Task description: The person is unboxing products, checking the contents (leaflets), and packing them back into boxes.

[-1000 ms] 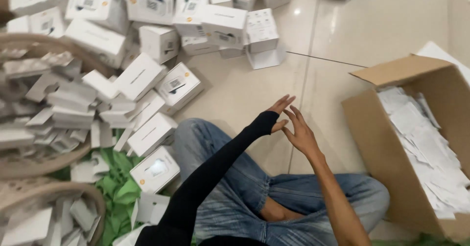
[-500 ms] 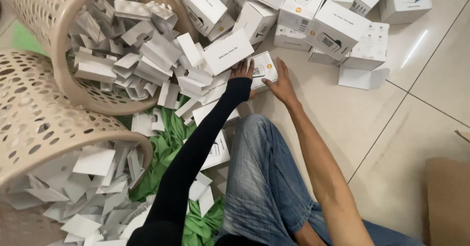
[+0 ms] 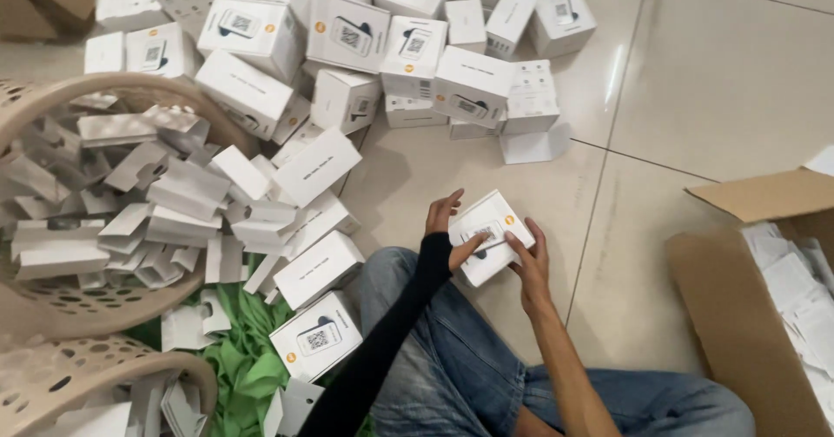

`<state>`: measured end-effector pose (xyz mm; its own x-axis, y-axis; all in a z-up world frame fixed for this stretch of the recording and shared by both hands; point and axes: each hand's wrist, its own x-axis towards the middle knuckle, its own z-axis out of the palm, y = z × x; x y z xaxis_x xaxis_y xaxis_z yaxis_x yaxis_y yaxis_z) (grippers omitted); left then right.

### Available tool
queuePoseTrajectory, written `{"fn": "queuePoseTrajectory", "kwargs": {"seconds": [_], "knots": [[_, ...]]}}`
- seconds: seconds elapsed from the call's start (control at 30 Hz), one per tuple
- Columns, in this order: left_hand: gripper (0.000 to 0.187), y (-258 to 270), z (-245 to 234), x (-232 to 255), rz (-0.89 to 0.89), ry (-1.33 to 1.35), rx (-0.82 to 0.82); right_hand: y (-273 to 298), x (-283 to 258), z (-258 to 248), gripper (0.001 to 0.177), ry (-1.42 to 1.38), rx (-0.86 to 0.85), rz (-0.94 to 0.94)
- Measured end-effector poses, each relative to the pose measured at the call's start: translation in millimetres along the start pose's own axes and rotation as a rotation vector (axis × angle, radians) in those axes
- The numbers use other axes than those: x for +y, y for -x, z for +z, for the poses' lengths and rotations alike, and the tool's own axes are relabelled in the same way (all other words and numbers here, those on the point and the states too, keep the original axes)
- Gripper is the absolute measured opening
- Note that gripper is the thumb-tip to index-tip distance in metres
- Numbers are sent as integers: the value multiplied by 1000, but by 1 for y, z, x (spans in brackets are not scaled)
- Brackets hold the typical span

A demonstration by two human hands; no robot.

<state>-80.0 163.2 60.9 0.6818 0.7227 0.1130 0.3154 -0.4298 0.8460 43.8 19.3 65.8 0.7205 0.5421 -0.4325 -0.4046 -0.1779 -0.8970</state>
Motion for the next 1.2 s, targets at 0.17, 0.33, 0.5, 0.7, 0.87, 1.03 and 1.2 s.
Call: {"fn": "queuePoseTrajectory", "kwargs": {"seconds": [0.17,0.33,0.5,0.7,0.87,1.03,1.2], "knots": [[113,74,80,37,-368,875,117,41,13,-100,67,-73,129,-106],[88,140,142,52,-1021,1182,-149,69,40,-143,83,-159,218,-152],[71,171,183,36,-969,1420,-49,87,57,-146,79,-115,145,23],[62,180,169,52,-990,1276,-43,85,75,-146,76,-145,132,-147],[61,195,154,65,-1080,994,47,77,72,-151,75,-249,195,-169],[53,184,157,66,-806,1227,-77,68,99,-171,61,-276,16,-229],[58,55,143,117,-299,1082,-314,57,144,-179,50,-49,184,-270]]}}
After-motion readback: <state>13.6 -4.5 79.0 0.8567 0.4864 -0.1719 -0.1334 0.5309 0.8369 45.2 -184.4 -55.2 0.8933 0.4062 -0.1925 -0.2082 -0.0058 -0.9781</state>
